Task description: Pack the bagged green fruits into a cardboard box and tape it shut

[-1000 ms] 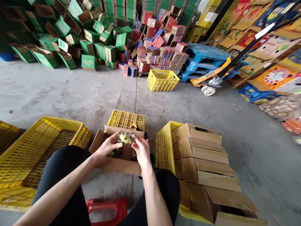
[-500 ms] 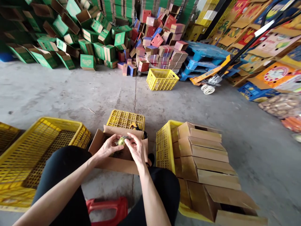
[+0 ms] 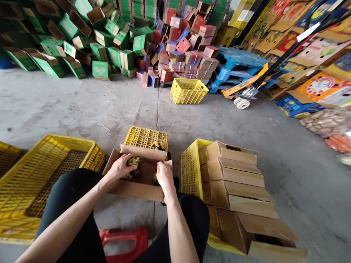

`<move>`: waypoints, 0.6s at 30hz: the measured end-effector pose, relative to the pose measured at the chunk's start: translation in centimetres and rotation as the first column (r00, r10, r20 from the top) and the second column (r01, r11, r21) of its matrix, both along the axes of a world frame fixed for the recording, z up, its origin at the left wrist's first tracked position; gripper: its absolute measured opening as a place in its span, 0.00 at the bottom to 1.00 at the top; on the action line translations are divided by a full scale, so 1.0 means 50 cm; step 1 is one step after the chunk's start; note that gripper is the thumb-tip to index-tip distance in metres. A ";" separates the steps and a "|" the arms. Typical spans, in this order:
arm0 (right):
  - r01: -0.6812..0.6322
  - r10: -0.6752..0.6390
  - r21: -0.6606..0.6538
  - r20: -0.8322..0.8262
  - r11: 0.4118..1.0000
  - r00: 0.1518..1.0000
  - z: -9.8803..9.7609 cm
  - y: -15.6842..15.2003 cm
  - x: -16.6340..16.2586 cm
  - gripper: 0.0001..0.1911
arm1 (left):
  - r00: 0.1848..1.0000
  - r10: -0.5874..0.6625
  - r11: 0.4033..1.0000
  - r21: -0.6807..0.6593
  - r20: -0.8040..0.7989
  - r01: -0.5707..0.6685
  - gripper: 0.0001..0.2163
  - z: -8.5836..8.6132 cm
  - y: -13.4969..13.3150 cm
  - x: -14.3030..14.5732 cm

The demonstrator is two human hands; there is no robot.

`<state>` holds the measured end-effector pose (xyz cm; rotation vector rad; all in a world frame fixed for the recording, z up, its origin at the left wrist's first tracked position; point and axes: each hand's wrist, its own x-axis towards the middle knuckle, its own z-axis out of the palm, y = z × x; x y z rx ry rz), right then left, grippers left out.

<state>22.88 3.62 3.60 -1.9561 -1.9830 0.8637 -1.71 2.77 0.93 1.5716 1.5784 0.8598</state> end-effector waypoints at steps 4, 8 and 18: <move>-0.169 0.248 -0.230 0.376 0.958 0.893 -0.005 -0.021 -0.021 0.14 | 0.950 0.008 0.998 0.064 -0.312 0.013 0.21 -0.030 -0.014 -0.015; -0.211 0.310 -0.281 0.379 0.936 0.872 -0.016 -0.032 -0.042 0.09 | 0.928 -0.017 0.998 0.056 -0.372 0.041 0.20 -0.054 -0.023 -0.012; -0.192 0.238 -0.157 0.369 0.969 0.899 -0.002 -0.019 -0.044 0.21 | 0.958 -0.004 0.999 0.038 0.288 -0.007 0.12 -0.020 0.001 0.006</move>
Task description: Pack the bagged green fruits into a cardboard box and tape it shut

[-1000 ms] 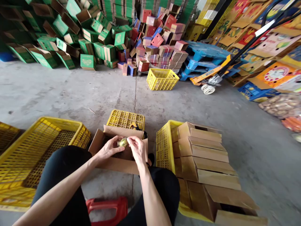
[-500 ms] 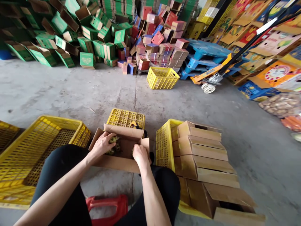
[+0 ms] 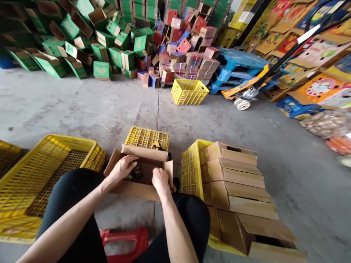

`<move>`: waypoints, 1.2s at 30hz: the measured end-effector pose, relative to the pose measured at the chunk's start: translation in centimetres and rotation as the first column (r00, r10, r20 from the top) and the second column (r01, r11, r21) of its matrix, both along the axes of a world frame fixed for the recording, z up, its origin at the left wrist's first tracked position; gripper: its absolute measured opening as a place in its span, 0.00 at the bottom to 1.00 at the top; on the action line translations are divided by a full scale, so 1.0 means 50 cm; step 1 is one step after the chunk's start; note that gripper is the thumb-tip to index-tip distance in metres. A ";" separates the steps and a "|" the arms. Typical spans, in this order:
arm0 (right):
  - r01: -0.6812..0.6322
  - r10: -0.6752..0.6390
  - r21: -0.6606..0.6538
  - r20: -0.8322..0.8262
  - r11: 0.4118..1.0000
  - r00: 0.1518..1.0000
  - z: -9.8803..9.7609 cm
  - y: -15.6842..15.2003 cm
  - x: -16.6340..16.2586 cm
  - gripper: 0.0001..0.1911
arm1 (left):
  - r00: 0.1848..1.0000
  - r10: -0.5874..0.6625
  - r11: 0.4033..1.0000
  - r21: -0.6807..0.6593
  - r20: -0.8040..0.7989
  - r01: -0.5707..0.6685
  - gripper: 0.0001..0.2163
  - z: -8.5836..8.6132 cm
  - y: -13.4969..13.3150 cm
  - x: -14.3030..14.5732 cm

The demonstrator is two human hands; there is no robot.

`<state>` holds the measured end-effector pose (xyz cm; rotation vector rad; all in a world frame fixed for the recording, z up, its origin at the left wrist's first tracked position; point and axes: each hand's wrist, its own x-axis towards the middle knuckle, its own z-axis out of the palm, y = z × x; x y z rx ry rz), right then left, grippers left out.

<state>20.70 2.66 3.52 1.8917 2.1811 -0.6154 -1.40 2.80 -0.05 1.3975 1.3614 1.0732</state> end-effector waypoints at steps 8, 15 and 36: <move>0.220 -0.140 -0.051 -0.899 0.974 0.415 0.058 0.006 0.061 0.11 | 0.940 -0.093 0.985 -0.105 0.329 0.135 0.23 0.040 0.001 0.017; 0.295 -0.124 -0.041 -0.955 0.955 0.269 0.075 0.000 0.042 0.11 | 0.851 -0.092 0.912 -0.300 0.517 0.280 0.24 0.061 -0.014 0.028; 0.525 -0.486 -0.530 -0.842 0.666 -0.233 0.033 0.009 -0.005 0.23 | 0.718 0.279 0.908 -0.419 0.637 0.019 0.24 0.035 -0.003 0.039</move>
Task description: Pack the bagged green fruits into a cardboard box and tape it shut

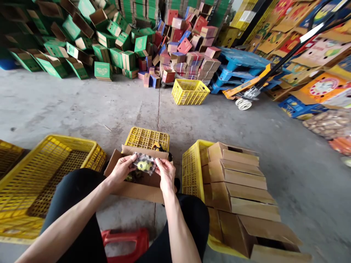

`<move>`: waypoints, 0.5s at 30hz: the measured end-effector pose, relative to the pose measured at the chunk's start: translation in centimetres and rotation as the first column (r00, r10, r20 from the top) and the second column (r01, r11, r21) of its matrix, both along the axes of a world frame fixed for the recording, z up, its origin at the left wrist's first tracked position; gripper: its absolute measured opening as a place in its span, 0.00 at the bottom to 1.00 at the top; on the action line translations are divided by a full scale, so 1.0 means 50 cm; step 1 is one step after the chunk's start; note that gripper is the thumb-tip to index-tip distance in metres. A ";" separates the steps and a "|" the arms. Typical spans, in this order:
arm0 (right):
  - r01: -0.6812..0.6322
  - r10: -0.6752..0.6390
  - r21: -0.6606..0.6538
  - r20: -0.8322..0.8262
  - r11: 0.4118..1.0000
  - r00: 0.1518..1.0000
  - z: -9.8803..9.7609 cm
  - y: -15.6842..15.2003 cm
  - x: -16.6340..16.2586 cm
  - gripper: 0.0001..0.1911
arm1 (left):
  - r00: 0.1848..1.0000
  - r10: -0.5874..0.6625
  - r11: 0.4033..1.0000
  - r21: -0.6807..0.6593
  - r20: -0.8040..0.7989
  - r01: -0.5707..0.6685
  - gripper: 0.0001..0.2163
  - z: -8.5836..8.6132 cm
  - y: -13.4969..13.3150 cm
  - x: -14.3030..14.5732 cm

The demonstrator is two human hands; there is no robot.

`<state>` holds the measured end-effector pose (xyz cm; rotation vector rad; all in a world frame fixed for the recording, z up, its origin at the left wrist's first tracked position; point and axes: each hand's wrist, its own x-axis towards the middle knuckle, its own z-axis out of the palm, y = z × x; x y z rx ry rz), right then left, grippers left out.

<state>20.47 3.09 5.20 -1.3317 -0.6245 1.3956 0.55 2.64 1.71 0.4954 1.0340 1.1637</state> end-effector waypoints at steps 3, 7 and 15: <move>0.004 -0.004 0.025 0.001 1.000 1.000 -0.001 0.002 0.005 0.23 | 0.999 -0.030 0.999 -0.016 0.034 0.030 0.27 0.004 -0.001 -0.001; 0.021 -0.021 0.052 -0.006 0.998 1.000 -0.004 0.004 0.016 0.23 | 0.985 -0.167 0.985 0.046 0.052 0.165 0.26 0.011 -0.007 -0.006; -0.124 0.122 -0.004 -0.126 0.992 0.984 -0.004 -0.001 0.013 0.25 | 0.997 -0.062 0.994 0.085 -0.037 0.065 0.21 0.011 -0.010 -0.007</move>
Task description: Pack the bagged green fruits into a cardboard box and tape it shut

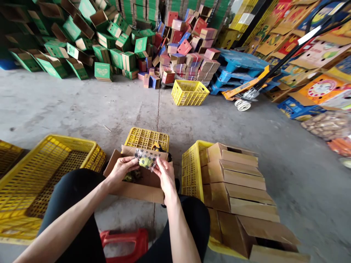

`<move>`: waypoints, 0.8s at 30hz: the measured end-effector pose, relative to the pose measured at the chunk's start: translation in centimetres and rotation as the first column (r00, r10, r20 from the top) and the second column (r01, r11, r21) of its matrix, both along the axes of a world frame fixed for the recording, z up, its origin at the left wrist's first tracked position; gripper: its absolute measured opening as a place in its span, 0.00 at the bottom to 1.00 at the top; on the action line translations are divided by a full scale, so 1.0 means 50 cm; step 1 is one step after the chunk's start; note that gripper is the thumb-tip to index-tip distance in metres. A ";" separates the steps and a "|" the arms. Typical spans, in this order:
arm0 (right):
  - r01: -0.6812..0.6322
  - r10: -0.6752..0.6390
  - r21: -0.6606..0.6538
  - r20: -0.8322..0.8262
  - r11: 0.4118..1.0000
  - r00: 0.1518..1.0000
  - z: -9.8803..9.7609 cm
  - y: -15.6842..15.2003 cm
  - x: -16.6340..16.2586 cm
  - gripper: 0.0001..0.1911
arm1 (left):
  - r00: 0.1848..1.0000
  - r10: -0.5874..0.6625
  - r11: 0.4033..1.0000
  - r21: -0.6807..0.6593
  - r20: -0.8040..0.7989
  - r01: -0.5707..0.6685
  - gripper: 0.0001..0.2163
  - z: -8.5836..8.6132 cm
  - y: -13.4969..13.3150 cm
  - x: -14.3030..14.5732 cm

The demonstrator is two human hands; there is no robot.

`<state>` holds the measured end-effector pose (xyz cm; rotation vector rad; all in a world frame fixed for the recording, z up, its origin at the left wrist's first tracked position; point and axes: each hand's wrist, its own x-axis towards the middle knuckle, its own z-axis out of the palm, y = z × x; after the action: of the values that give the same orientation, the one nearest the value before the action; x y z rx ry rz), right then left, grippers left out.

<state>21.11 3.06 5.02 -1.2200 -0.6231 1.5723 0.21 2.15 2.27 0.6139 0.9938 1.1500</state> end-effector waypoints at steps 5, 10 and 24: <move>-0.073 0.074 -0.025 0.039 0.997 0.996 -0.007 -0.004 -0.004 0.25 | 0.999 0.035 0.999 0.004 -0.013 -0.035 0.21 -0.001 0.004 -0.003; -0.024 0.021 0.028 0.106 0.999 0.994 -0.009 -0.002 -0.002 0.24 | 0.997 -0.027 0.998 0.055 0.068 0.023 0.43 0.011 -0.001 0.002; -0.223 0.054 0.359 0.426 0.906 0.903 0.016 -0.008 0.004 0.23 | 0.993 0.047 0.999 -0.003 0.109 -0.047 0.43 0.011 0.002 0.000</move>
<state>21.31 2.65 5.82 -1.2078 -1.2679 1.2190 0.20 2.25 2.81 0.5245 0.9193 1.2120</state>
